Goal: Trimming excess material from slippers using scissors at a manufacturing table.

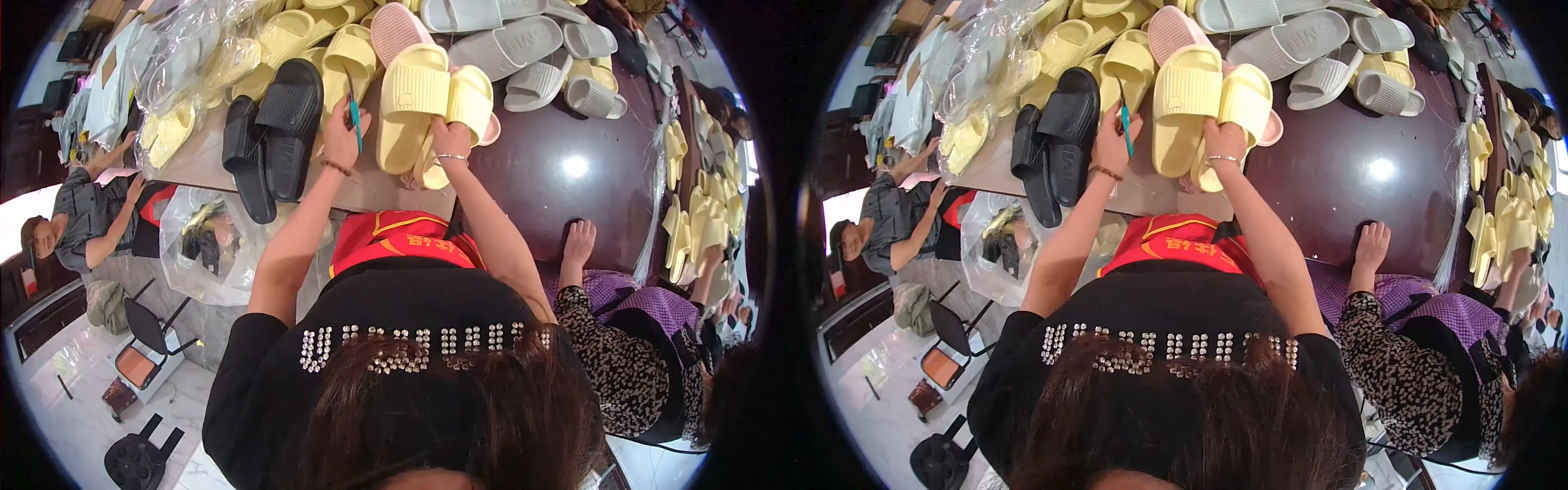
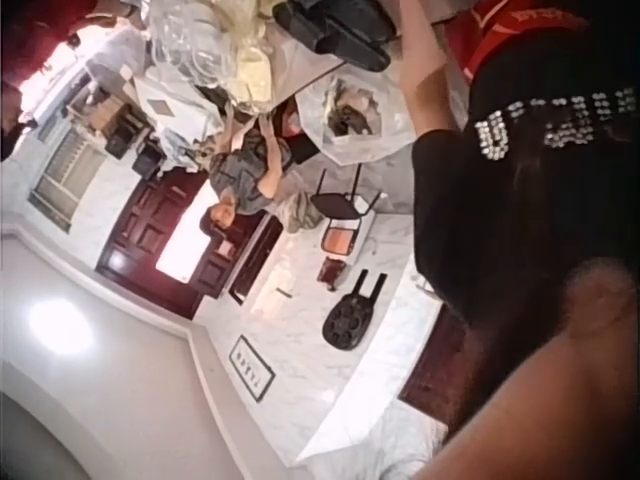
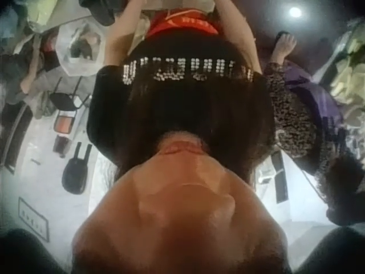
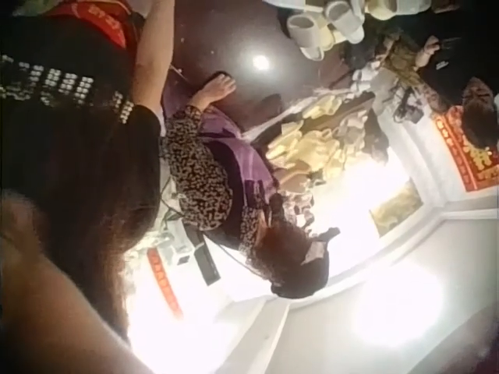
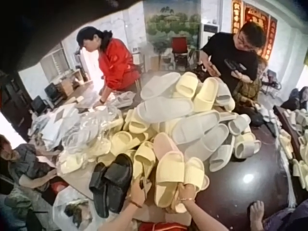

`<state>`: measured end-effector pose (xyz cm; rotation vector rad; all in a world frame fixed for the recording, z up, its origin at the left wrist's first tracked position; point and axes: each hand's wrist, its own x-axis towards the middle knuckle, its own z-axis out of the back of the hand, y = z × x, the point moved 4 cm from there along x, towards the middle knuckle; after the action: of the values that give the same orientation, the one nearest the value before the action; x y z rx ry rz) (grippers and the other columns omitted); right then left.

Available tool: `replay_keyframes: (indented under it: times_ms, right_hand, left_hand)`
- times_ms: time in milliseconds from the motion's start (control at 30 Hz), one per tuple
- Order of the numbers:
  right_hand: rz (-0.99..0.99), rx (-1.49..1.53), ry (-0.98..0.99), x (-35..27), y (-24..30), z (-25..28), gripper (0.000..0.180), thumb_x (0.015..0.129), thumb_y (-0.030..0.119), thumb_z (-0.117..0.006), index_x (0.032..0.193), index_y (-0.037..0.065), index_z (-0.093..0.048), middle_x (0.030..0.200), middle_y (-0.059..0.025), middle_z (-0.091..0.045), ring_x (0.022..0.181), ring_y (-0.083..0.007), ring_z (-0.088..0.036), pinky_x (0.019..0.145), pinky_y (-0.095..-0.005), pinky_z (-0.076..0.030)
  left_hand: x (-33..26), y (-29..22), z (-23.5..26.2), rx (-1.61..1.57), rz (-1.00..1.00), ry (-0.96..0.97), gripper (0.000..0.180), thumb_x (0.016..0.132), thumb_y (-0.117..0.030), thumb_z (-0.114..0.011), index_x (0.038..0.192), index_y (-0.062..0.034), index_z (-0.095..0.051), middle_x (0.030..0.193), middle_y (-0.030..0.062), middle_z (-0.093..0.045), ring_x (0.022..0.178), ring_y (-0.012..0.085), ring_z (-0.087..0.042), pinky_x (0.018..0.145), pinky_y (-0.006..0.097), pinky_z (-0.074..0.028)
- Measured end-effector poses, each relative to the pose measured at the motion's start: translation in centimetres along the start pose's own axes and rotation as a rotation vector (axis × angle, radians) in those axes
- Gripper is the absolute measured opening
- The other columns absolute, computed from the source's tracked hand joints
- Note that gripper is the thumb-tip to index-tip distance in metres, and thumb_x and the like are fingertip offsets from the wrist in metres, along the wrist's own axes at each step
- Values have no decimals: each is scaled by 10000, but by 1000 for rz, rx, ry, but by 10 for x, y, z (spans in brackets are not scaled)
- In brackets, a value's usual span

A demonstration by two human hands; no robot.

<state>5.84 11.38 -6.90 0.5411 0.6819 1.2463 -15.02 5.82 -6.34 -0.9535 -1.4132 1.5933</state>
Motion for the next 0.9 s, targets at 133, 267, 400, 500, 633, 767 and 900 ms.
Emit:
replay_keyframes:
  times_ms: [133,267,400,500,633,767,900]
  right_hand:
    - [-51,-79,-14,4,2,-1,467,716,416,-526,673,-40,-615,675,-241,-576,660,-371,-580,621,-410,-454]
    - [-57,-43,-36,5,0,-3,484,708,436,-529,672,-38,-616,666,-242,-572,658,-377,-578,629,-406,-453]
    - [-78,-78,-10,5,4,0,514,688,468,-551,671,-42,-614,653,-239,-574,656,-371,-580,643,-408,-450]
    - [-110,-29,26,3,7,1,531,676,486,-558,675,-42,-616,661,-236,-579,665,-364,-583,648,-405,-449]
    - [-102,-19,34,0,7,-1,545,666,507,-566,686,-35,-618,678,-227,-586,679,-352,-587,649,-397,-450]
    - [-92,-95,-42,-2,7,13,520,669,485,-574,709,-31,-620,722,-221,-597,711,-349,-590,661,-398,-449]
    - [34,-154,-93,10,-3,23,427,690,401,-572,700,-25,-609,733,-218,-593,693,-362,-579,646,-416,-446]
  left_hand:
    - [-54,11,27,184,60,49,488,771,-96,-598,1202,-2,-389,883,67,-579,731,135,-553,648,253,-455]
    - [-101,43,36,550,-14,232,484,764,-146,-605,1185,-16,-405,869,91,-579,724,182,-565,663,287,-457]
    - [-107,47,29,629,-60,243,507,749,-182,-612,1188,-43,-401,881,123,-577,769,237,-574,695,315,-451]
    - [-91,52,14,533,-42,118,524,738,-170,-603,1202,-63,-383,895,138,-575,811,255,-575,713,324,-447]
    - [-51,43,-23,411,-61,-17,552,720,-112,-581,1223,-79,-354,900,131,-574,832,251,-575,725,326,-447]
    - [-43,35,-35,359,8,-5,588,696,-64,-571,1238,-90,-344,916,117,-571,842,233,-574,738,320,-449]
    - [-55,24,-34,310,-107,129,593,704,-34,-562,1250,-82,-334,943,106,-568,838,198,-570,733,298,-453]
